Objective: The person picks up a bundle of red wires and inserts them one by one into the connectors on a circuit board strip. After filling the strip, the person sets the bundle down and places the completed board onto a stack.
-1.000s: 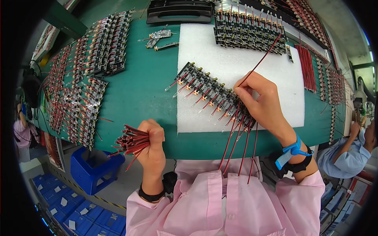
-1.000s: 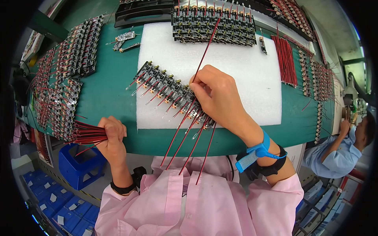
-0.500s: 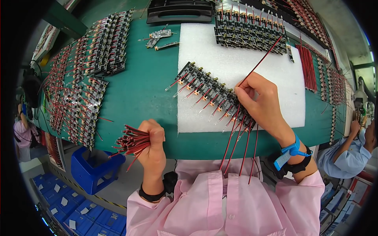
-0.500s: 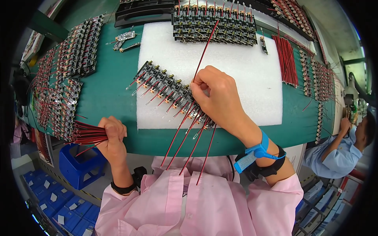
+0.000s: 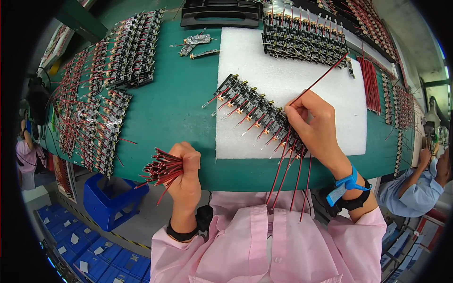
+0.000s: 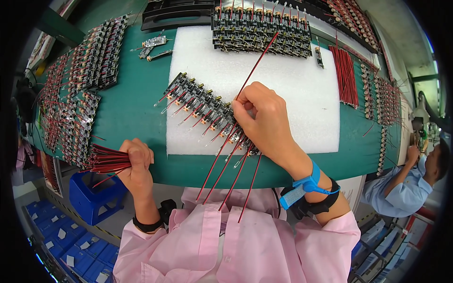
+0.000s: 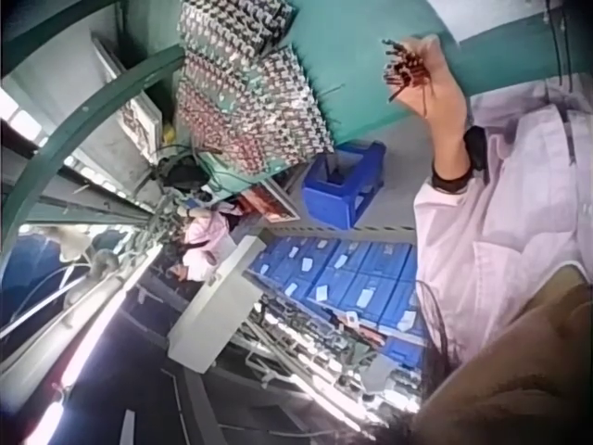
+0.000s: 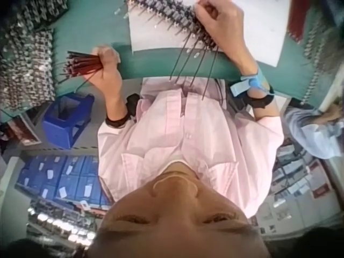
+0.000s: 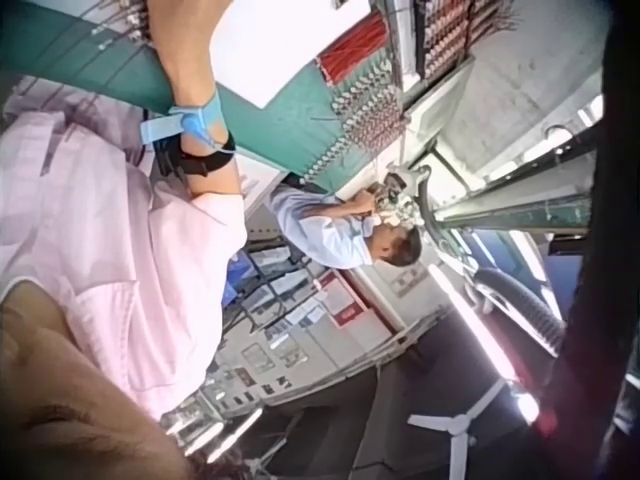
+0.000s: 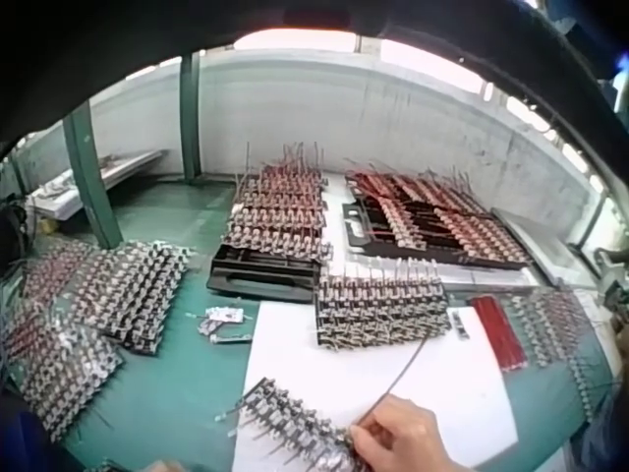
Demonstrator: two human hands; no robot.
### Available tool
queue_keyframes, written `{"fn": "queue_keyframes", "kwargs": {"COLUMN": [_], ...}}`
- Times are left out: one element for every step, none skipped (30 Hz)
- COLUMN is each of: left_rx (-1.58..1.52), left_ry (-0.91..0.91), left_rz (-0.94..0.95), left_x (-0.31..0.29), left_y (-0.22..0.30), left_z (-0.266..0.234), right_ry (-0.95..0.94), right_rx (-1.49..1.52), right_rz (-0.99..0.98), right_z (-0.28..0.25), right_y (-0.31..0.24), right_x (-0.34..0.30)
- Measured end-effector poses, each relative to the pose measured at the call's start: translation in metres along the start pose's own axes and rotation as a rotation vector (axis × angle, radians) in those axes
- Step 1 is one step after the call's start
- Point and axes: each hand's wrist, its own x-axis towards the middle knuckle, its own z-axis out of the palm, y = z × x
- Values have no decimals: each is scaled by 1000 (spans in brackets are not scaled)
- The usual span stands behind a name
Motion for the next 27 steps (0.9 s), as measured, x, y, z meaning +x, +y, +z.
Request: {"fn": "queue_keyframes", "kwargs": {"left_rx": [2,5,4,0,-4,-7,-7,-1,4,9,8,10,12,14,14,16,18,20,20,23,25,28,28,25,23,20,21], "left_ry": [0,0,3,2,0,-1,2,4,6,8,9,10,11,12,13,7,1,-5,-3,-1,0,2,3,2,0,0,1], "left_rz": [-1,-2,-2,-10,-17,-25,-25,-23,-22,-21,-21,-17,-13,-9,-10,-11,-12,-13,-14,-14,-13,-13,-13,-17,-21,-25,-25], "left_x": [0,0,0,0,0,0,0,0,0,0,0,0,0,0,0,1,1,1,1,1,1,0,0,0,-1,-1,0], "left_y": [0,0,0,0,1,1,1,1,1,1,1,1,1,1,1,1,1,1,1,1,1,2,2,2,2,2,2], "left_z": [0,0,0,1,1,1,1,1,1,1,1,1,1,1,1,1,1,0,0,1,1,1,1,1,1,1,0], "right_ry": [0,-1,-1,-3,-12,-21,-30,-31,-29,-28,-25,-26,-22,-19,-15,-16,-10,-3,3,2,7,11,16,15,20,25,29], "right_rx": [-4,-8,-12,-13,-6,1,8,8,21,34,46,46,37,28,19,19,16,14,11,11,14,16,19,19,15,11,7], "right_rz": [-3,-6,-9,-12,-6,0,6,4,13,22,31,31,36,40,45,45,37,29,22,21,26,32,37,36,38,38,39], "right_z": [0,0,0,-1,-2,-3,-3,-3,-3,-2,-2,-2,-2,-1,-1,-1,-1,0,0,0,0,1,1,1,1,1,2], "right_y": [0,1,1,1,1,1,1,1,0,0,-1,-1,-1,-1,-1,0,0,0,1,1,0,0,0,0,0,0,0], "right_x": [-1,-1,-1,-2,-3,-4,-4,-3,-3,-2,-2,-2,-1,-1,-1,-1,-1,-1,-1,-1,-1,-1,-1,-2,-2,-2,-2]}}
